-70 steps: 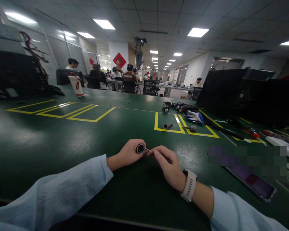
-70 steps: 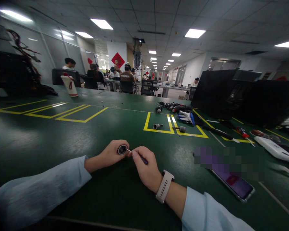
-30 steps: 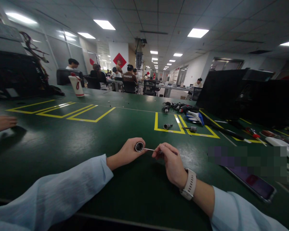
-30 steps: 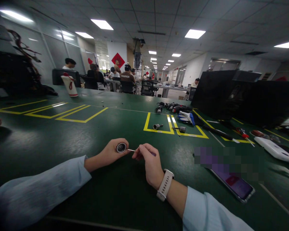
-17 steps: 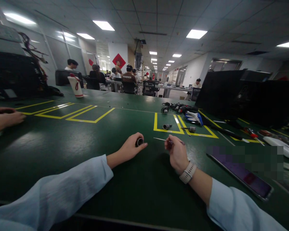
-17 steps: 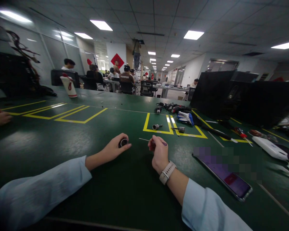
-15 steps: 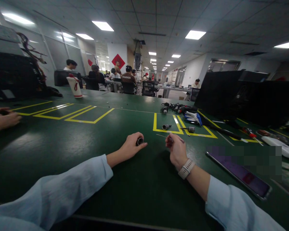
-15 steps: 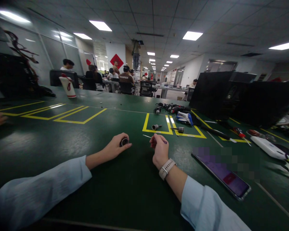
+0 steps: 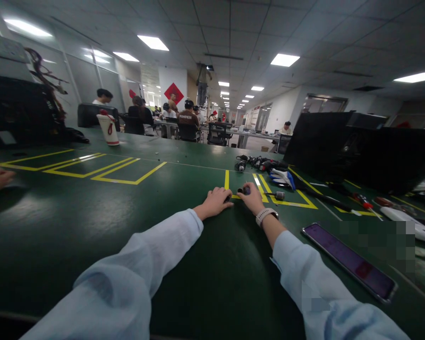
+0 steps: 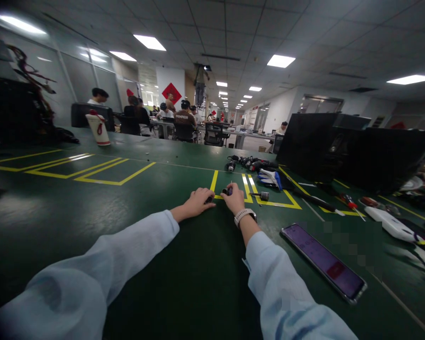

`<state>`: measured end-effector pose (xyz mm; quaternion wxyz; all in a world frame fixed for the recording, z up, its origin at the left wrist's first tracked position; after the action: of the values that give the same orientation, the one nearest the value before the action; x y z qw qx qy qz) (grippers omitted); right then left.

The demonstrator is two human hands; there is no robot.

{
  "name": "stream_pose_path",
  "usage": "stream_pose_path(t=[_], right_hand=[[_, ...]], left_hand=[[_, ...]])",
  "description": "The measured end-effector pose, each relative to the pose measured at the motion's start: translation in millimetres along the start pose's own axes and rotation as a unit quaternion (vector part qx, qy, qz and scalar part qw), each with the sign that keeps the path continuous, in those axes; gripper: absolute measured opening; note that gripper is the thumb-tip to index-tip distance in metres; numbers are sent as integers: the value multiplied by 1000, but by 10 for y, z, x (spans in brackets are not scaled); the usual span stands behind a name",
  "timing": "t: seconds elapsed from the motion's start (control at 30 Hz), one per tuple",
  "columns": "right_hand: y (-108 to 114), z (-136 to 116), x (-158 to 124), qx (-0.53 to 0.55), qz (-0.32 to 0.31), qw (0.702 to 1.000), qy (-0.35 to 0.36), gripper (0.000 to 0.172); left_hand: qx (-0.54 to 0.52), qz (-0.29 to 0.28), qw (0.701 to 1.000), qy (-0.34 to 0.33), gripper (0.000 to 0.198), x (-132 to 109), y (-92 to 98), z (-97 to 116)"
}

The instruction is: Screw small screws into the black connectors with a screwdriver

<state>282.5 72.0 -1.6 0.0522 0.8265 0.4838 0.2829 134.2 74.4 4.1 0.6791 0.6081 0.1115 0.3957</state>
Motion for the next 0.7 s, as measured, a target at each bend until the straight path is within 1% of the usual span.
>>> stream_pose_path(t=[0.13,0.27,0.4,0.47,0.7], right_hand=[[-127,10,84,-69,-23,997,13,28],[-111,6,116,-117,-19,993,21,22],[-24,-13,113,-132,-5,991,28,20],[28,-30,88,-128,3,991,28,18],[248,-116,-112,-80,38,996,28,17]], left_hand=[[-20,3,999,-27,24,232,-110,13],[-53,13,997,-45,32,325,-137,35],[-80,40,995,-45,49,292,-94,20],[-88,56,994,-39,54,252,-51,9],[-123,106,987,-20,48,32,125,11]])
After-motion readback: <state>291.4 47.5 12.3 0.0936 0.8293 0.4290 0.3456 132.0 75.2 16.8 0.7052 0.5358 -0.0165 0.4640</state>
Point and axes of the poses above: each hand's wrist, its own x-axis towards the middle knuckle, its own y-axis out of the back of the hand, z = x × y, the point moved 9 cm from there along x, towards the middle knuckle, and after that the axes turned 1 degree about x, right-handed, at the moved point
